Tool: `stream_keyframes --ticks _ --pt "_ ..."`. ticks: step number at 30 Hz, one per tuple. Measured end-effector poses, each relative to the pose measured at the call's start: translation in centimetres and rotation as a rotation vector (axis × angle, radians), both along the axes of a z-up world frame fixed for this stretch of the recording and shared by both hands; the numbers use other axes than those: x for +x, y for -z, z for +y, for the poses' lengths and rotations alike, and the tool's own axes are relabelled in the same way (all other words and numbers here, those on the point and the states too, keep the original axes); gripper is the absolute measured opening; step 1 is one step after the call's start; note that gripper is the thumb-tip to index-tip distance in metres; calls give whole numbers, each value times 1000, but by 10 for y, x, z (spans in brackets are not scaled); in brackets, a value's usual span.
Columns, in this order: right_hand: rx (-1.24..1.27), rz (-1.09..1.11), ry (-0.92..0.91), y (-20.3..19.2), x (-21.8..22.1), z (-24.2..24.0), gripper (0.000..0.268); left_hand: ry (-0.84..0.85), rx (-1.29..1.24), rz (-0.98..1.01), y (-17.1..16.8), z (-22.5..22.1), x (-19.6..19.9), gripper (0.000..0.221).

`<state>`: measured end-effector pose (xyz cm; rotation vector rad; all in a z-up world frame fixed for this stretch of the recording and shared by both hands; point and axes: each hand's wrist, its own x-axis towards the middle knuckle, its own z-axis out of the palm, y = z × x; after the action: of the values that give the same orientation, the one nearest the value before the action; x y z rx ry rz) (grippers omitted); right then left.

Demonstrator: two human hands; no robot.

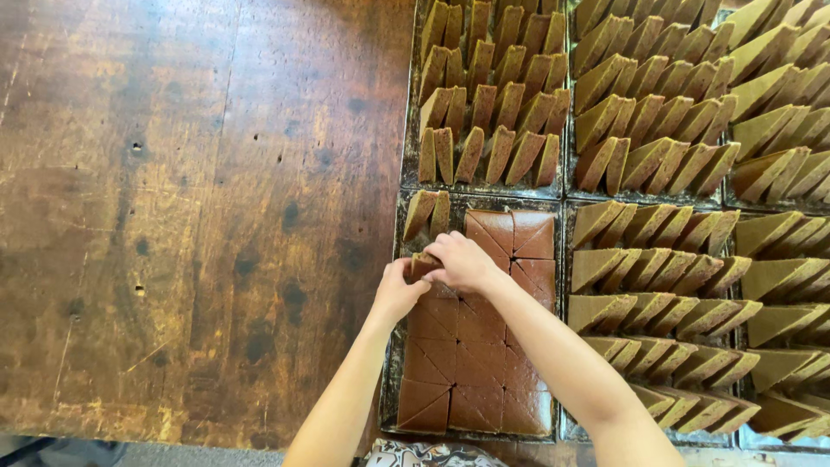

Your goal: The person picks up triangular slices of brown cake by hand from a tray and organizes them into upright rows on multiple trays.

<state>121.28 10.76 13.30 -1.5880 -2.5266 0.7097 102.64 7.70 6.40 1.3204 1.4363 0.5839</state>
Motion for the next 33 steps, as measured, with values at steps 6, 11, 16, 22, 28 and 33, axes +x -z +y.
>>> stream_keyframes --ticks 6,11,16,22,28,33 --pt "-6 67 -51 -7 12 9 38 123 247 268 -45 8 0 58" --pt "6 177 -74 -3 26 11 35 207 331 396 -57 9 -7 43" --pt "13 86 189 -7 32 6 61 174 223 241 -28 10 -39 36" --pt "-85 91 183 -5 36 16 46 79 -432 -851 35 14 -85 31" --pt "-56 121 79 8 17 16 52 104 -365 -815 2 32 -59 57" --pt "-163 178 209 18 13 10 47 153 135 -300 -11 38 -41 64"
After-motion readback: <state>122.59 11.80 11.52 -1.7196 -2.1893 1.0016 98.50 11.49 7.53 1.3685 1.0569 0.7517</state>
